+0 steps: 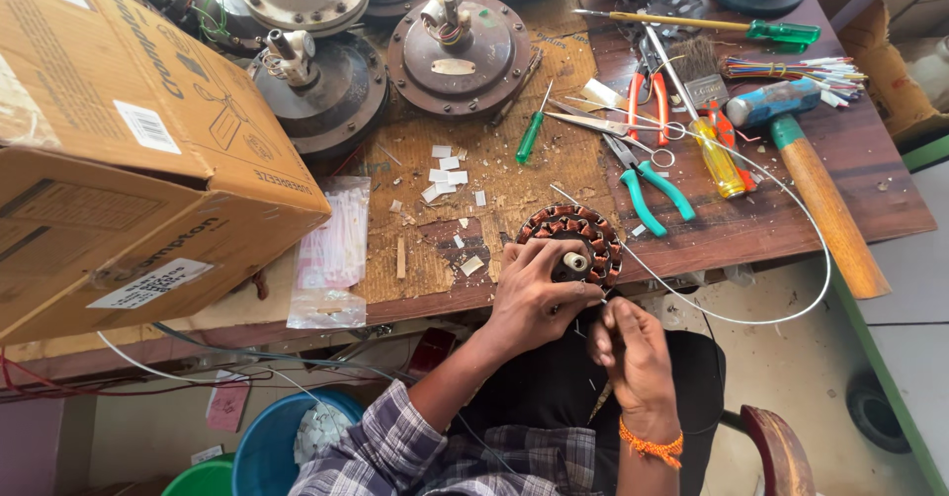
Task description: The person is wiring an electrical component, likely a motor stator. They insert and twist colored wires into the copper windings, using pliers to cut and adjust the wires. The work is performed at a cluttered workbench with various tools and parts visible.
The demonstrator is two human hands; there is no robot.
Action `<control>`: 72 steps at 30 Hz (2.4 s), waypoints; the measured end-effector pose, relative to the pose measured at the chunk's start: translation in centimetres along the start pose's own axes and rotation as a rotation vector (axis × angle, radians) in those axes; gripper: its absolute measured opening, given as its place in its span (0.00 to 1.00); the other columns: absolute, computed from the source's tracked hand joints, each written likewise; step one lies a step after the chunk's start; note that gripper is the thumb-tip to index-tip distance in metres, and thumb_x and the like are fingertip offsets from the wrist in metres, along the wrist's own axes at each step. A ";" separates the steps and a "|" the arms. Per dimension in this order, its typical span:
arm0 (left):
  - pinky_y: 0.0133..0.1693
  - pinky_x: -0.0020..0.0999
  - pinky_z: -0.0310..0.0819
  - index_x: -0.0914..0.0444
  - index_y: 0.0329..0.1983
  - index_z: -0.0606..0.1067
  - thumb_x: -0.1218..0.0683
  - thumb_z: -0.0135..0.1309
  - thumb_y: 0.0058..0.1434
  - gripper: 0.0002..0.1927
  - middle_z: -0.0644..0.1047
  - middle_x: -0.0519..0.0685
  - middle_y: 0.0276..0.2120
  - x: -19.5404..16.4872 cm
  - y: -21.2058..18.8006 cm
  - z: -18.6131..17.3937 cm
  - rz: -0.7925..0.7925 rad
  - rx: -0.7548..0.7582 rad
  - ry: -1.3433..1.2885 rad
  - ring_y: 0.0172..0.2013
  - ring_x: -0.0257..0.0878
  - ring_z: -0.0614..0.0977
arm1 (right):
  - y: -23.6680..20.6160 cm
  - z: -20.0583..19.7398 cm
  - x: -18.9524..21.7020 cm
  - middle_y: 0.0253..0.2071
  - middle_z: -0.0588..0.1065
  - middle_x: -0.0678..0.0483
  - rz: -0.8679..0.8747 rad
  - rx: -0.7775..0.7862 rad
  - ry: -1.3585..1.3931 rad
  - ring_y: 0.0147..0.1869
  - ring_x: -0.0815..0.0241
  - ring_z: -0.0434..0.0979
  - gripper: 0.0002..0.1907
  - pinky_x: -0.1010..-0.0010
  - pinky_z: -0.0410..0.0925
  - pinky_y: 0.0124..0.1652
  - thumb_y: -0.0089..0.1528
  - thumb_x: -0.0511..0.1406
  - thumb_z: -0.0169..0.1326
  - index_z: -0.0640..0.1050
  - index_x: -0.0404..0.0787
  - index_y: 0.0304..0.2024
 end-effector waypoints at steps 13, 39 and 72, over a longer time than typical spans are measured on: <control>0.50 0.42 0.60 0.46 0.39 0.84 0.48 0.69 0.53 0.10 0.76 0.42 0.53 -1.0 0.2 -1.2 -0.005 -0.014 -0.024 0.54 0.42 0.75 | -2.3 8.1 6.1 0.43 0.78 0.54 -0.690 -0.306 -1.175 0.41 0.64 0.79 0.12 0.74 0.73 0.42 0.60 0.25 0.62 0.79 0.37 0.46; 0.50 0.41 0.60 0.46 0.37 0.84 0.50 0.69 0.51 0.10 0.75 0.40 0.50 -4.4 1.1 0.5 -0.008 -0.018 -0.038 0.54 0.40 0.76 | -3.4 5.3 8.8 0.48 0.79 0.53 -0.897 -0.272 -1.258 0.51 0.58 0.81 0.09 0.68 0.74 0.49 0.64 0.30 0.62 0.79 0.38 0.47; 0.52 0.43 0.61 0.45 0.38 0.84 0.50 0.68 0.52 0.10 0.75 0.42 0.55 0.8 -5.8 -11.3 0.007 0.007 0.009 0.55 0.42 0.74 | -5.5 17.3 -1.4 0.44 0.81 0.48 -1.001 -0.243 -1.160 0.48 0.56 0.84 0.04 0.69 0.77 0.46 0.65 0.27 0.61 0.81 0.35 0.43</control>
Point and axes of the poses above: each hand's wrist, its own y-axis towards the middle knuckle, its own z-axis out of the palm, x = y × z, the point moved 2 cm from there along y, towards the middle knuckle
